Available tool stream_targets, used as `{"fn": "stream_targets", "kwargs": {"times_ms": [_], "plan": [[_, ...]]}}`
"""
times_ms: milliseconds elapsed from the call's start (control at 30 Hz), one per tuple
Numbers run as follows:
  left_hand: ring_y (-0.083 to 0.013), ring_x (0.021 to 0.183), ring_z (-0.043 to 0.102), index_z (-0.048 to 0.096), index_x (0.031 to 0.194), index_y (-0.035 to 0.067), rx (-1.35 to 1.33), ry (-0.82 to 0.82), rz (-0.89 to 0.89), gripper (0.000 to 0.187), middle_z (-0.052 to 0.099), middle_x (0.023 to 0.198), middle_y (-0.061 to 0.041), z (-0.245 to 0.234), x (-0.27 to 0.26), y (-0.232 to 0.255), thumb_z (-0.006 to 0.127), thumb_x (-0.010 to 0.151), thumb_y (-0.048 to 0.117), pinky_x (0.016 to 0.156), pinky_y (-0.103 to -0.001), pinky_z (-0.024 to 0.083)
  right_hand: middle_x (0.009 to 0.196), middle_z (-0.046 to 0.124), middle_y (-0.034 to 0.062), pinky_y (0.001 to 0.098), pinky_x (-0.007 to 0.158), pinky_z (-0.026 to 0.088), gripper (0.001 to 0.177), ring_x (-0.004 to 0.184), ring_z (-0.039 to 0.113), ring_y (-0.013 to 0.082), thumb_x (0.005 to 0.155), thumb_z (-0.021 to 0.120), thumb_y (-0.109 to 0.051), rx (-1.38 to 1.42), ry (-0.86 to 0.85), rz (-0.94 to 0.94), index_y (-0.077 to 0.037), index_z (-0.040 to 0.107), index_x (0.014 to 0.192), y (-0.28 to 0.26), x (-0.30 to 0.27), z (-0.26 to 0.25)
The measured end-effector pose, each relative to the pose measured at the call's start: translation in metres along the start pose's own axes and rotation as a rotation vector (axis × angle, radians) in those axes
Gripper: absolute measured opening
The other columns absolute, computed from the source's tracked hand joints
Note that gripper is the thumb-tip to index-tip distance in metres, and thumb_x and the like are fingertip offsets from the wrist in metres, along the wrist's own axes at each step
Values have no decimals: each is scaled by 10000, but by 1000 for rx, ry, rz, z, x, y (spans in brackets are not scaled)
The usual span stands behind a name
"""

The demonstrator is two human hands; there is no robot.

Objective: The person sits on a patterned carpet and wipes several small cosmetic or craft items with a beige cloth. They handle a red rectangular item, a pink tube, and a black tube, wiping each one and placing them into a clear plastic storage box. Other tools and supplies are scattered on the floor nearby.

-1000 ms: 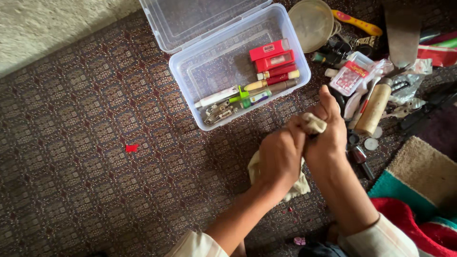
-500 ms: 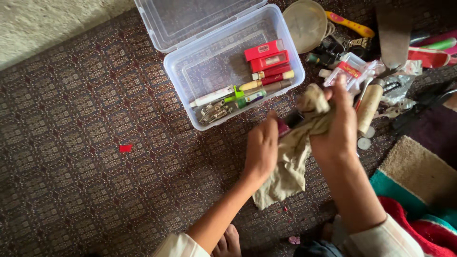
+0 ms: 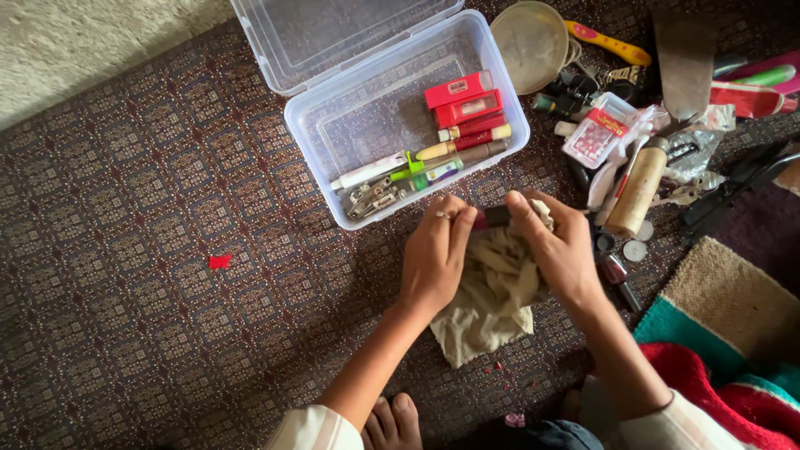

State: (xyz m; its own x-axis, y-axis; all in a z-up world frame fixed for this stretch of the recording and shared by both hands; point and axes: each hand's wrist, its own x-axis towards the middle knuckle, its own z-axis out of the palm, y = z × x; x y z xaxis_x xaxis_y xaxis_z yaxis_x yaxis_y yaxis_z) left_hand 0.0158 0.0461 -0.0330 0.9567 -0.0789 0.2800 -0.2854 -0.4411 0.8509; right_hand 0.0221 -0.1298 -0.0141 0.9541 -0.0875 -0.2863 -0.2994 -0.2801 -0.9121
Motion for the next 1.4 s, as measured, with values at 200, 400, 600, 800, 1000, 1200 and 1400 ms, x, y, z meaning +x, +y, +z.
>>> {"fn": "stream_targets", "kwargs": {"times_ms": [200, 400, 600, 800, 1000, 1200, 1400], "plan": [[-268, 769, 640, 564, 989, 21, -88, -35, -162, 328, 632, 861, -145, -3, 3, -4, 491, 1122, 312, 739, -386, 513, 913, 723, 29, 282, 742, 561, 360, 837, 663, 97, 962, 654, -339, 84, -145, 35, -25, 720, 1125, -5, 5, -10], [-149, 845, 615, 583, 1211, 36, -362, 2, -117, 282, 658, 976, -64, -4, 3, -7, 535, 1098, 290, 779, -331, 519, 1042, 697, 10, 265, 856, 537, 354, 965, 639, 86, 942, 685, -273, 362, -98, -75, -41, 680, 1210, 9, -3, -2], [-73, 883, 597, 572, 1161, 54, -378, 33, 62, 251, 640, 973, -19, -9, 5, -7, 499, 1124, 291, 795, -258, 480, 983, 738, 52, 289, 787, 575, 355, 895, 683, 116, 986, 647, -339, 114, -115, 175, -46, 698, 1180, 11, 6, 2], [-33, 516, 482, 591, 1202, 72, -443, -124, -312, 223, 566, 701, 48, -11, 2, -11, 574, 1061, 245, 463, -220, 403, 984, 755, 66, 262, 773, 589, 311, 875, 693, 98, 946, 719, -247, 29, -99, -255, -30, 724, 1168, 11, -1, 6], [-22, 514, 480, 602, 1164, 61, -543, -142, -408, 189, 556, 655, 43, -15, 1, -16, 645, 999, 143, 453, -217, 401, 953, 753, 69, 263, 762, 562, 235, 853, 677, 89, 874, 839, -106, -82, 242, -317, -7, 671, 1006, 16, -11, 21], [-21, 506, 406, 634, 1040, 45, -304, -163, -319, 207, 530, 610, 14, -17, 0, -10, 775, 892, 76, 464, -212, 278, 1073, 721, 105, 319, 860, 557, 244, 971, 695, 193, 870, 838, -6, -170, 451, -546, 1, 645, 1020, 8, -17, 27], [2, 550, 463, 631, 1136, 51, -316, -102, -234, 368, 677, 876, 37, -15, 2, -6, 768, 800, -13, 490, -196, 400, 1267, 680, 154, 383, 977, 577, 318, 1169, 679, 309, 862, 805, 27, -393, 418, -847, -11, 727, 1168, -2, -27, 43]]}}
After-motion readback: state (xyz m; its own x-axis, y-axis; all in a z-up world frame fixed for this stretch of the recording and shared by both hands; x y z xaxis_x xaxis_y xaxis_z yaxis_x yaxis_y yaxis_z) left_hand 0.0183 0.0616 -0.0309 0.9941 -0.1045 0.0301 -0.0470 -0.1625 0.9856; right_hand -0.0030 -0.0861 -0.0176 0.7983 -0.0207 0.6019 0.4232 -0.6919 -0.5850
